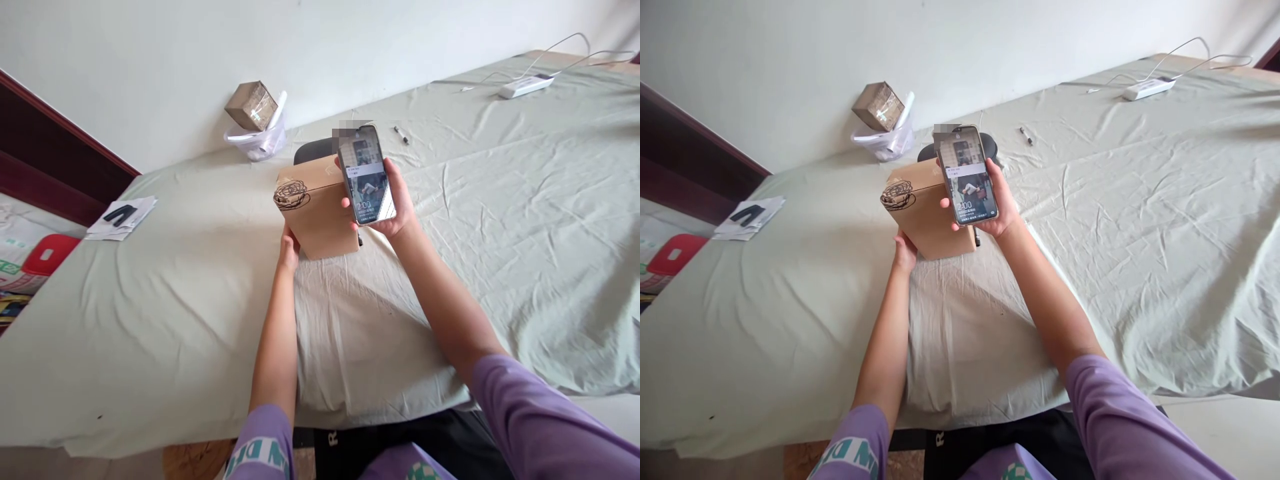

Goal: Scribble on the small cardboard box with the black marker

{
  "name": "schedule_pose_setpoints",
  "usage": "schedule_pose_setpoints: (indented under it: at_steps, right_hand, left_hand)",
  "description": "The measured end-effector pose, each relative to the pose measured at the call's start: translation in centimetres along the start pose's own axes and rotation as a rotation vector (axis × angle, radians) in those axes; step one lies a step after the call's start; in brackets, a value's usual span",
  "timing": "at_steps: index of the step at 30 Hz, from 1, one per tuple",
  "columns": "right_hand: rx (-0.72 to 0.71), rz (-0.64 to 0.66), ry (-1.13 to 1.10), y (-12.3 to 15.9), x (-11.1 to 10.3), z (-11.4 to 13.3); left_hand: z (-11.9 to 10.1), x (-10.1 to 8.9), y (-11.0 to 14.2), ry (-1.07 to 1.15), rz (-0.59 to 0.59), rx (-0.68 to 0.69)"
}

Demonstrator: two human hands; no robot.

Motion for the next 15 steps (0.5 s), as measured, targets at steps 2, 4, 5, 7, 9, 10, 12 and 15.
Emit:
schedule_pose_setpoints:
  at_steps: [2,4,5,7,9,10,12,15]
  right_hand:
    - [0.033,0.004,0.043,0.1,-0.1,0.2]
    - [0.041,0.024,0.041,0.1,0.1,0.3]
    - [0.040,0.038,0.026,0.1,0.3,0.3]
    - [0.010,0.045,-0.027,0.2,0.8,0.3]
    - [-0.013,0.044,-0.084,0.2,1.5,0.3]
    - [-0.017,0.044,-0.109,0.2,1.9,0.2]
    - [0.003,0.062,-0.145,0.3,2.8,0.1]
    - [0.085,0.115,-0.167,0.7,4.7,-0.2]
  left_hand:
    - [0.3,-0.1,-0.2,0.001,0.005,0.004]
    - [0.5,-0.4,-0.3,-0.012,0.004,-0.015]
    - [0.7,-0.6,-0.3,-0.012,-0.005,-0.013]
    - [0.8,-1.1,-0.5,-0.033,-0.075,0.037]
    - [1.0,-1.6,-0.8,-0.102,-0.192,0.116]
    - [1.1,-1.8,-0.9,-0.139,-0.242,0.150]
    - [1.5,-2.0,-1.1,-0.189,-0.282,0.195]
    - [2.2,-2.0,-1.2,-0.218,-0.266,0.268]
Point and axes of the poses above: each hand's wrist, its own y-axis away from the middle knuckle, its own x-axis out of the palm, z = x × y, the point moved 1 cm from there along -y, towards the middle knuckle
